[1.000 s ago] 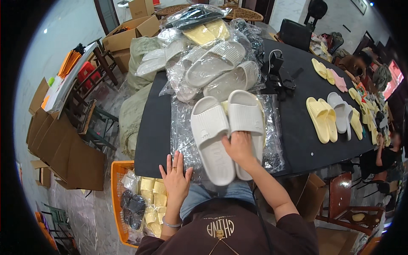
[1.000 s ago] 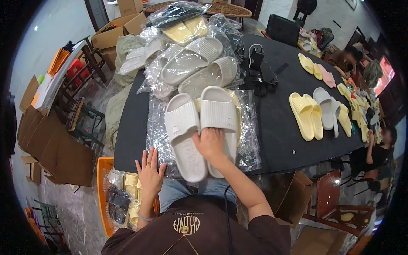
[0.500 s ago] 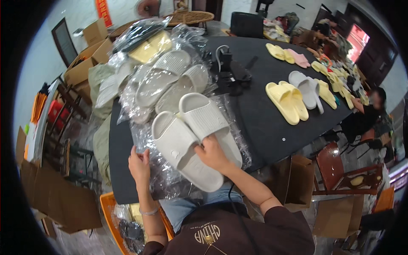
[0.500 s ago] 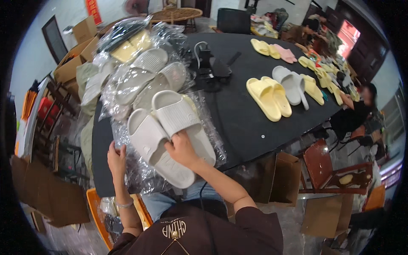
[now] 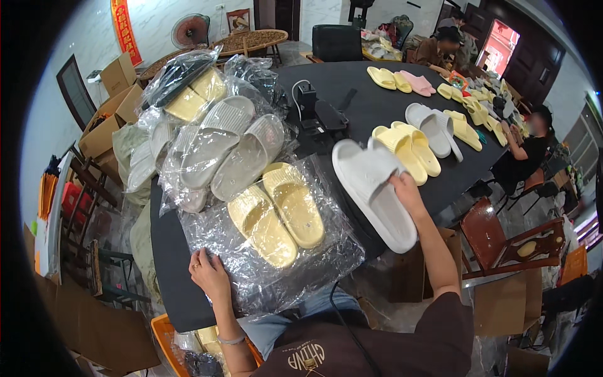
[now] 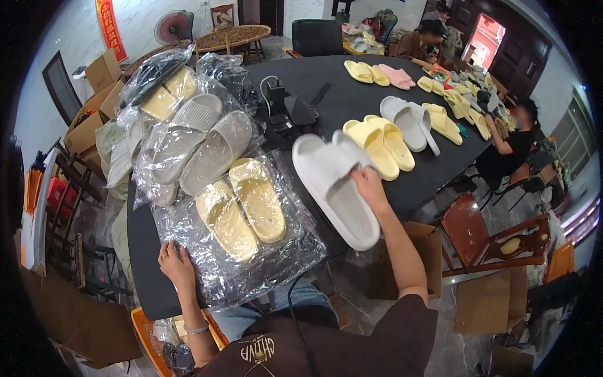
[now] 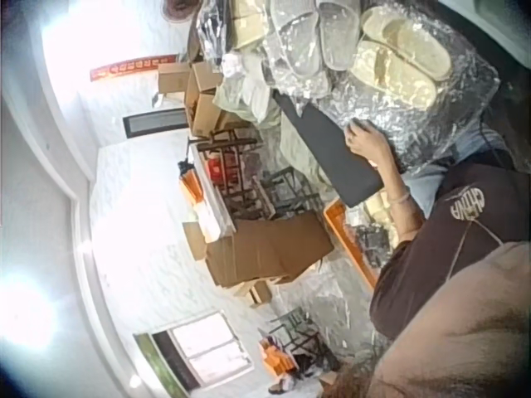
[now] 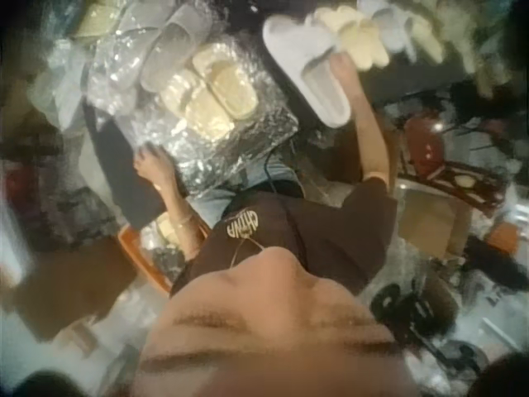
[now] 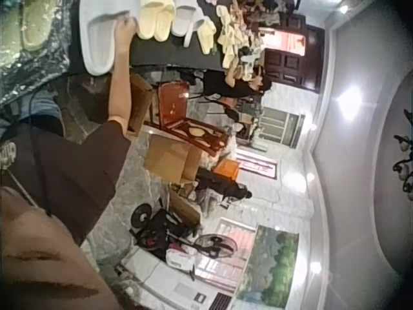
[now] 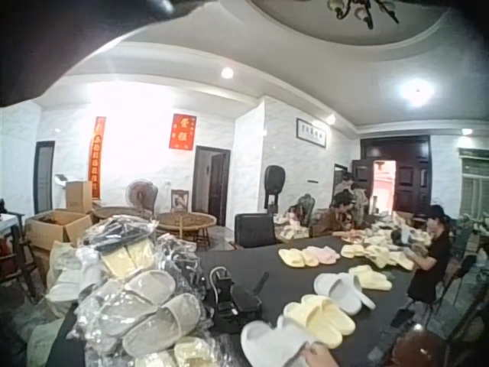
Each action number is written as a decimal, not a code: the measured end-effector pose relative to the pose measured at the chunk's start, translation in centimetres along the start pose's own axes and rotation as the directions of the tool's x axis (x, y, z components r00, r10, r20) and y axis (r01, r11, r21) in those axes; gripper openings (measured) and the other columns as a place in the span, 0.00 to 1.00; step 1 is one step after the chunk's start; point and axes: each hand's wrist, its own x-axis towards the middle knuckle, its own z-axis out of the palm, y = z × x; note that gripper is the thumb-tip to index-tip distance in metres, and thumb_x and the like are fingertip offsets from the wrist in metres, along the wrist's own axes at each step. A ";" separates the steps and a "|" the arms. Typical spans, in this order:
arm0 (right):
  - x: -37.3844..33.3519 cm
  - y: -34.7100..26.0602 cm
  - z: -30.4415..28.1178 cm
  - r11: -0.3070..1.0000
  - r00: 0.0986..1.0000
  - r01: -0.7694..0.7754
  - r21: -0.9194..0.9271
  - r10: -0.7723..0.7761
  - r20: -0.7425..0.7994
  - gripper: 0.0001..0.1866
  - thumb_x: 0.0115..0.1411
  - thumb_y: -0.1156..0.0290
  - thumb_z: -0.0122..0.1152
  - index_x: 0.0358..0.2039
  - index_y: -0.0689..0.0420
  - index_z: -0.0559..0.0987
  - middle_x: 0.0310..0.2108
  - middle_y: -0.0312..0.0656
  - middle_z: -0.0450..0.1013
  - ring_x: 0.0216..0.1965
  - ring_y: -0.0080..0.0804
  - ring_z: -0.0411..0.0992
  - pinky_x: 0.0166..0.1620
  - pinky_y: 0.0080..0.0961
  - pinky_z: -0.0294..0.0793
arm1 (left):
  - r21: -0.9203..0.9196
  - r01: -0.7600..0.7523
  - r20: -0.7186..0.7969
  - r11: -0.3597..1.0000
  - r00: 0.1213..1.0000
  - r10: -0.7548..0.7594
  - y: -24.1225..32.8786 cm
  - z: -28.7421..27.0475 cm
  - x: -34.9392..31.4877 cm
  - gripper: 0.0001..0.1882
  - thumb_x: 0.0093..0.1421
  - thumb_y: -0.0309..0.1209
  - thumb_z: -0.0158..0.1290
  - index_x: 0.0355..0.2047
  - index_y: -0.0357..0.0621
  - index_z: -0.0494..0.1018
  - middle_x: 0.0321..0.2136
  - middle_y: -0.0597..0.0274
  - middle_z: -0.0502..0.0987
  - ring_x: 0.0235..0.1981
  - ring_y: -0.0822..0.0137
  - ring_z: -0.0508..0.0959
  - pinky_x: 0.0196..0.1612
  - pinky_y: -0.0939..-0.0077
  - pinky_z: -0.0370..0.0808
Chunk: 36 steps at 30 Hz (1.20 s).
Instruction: The person unpacks yellow and white slippers from a large green sack and places them on a table. They then place pairs of slippers into clear plastic bags and seal them using a handheld heat sealer. The person repeats this process for multiple pairs of slippers, stacking the packaged items on the table.
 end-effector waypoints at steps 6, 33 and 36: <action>1.1 4.5 -1.1 0.976 0.962 0.044 -0.212 0.016 0.272 0.13 0.55 0.68 0.56 0.32 0.67 0.75 0.29 0.57 0.74 0.35 0.49 0.73 0.40 0.37 0.69 | 0.029 0.011 0.000 1.000 1.000 -0.011 -0.4 -0.4 -0.3 0.19 0.58 0.30 0.51 0.49 0.40 0.69 0.51 0.54 0.68 0.53 0.53 0.65 0.53 0.58 0.62; 4.4 -2.6 4.5 0.832 0.867 0.394 -0.390 -0.477 -0.142 0.18 0.56 0.74 0.55 0.48 0.61 0.71 0.46 0.51 0.68 0.50 0.46 0.65 0.52 0.40 0.64 | 0.021 0.088 0.028 0.996 0.996 -0.089 -0.7 -0.3 -0.3 0.28 0.58 0.33 0.52 0.58 0.38 0.62 0.56 0.53 0.66 0.56 0.53 0.63 0.57 0.56 0.57; 0.0 -7.8 7.4 0.976 0.947 0.188 0.108 -0.210 0.244 0.17 0.64 0.64 0.52 0.48 0.63 0.73 0.40 0.47 0.75 0.42 0.36 0.73 0.48 0.27 0.70 | -0.076 0.116 0.021 0.990 0.993 -0.115 -0.4 -0.4 0.1 0.27 0.56 0.31 0.54 0.57 0.40 0.63 0.55 0.55 0.67 0.56 0.53 0.63 0.57 0.57 0.56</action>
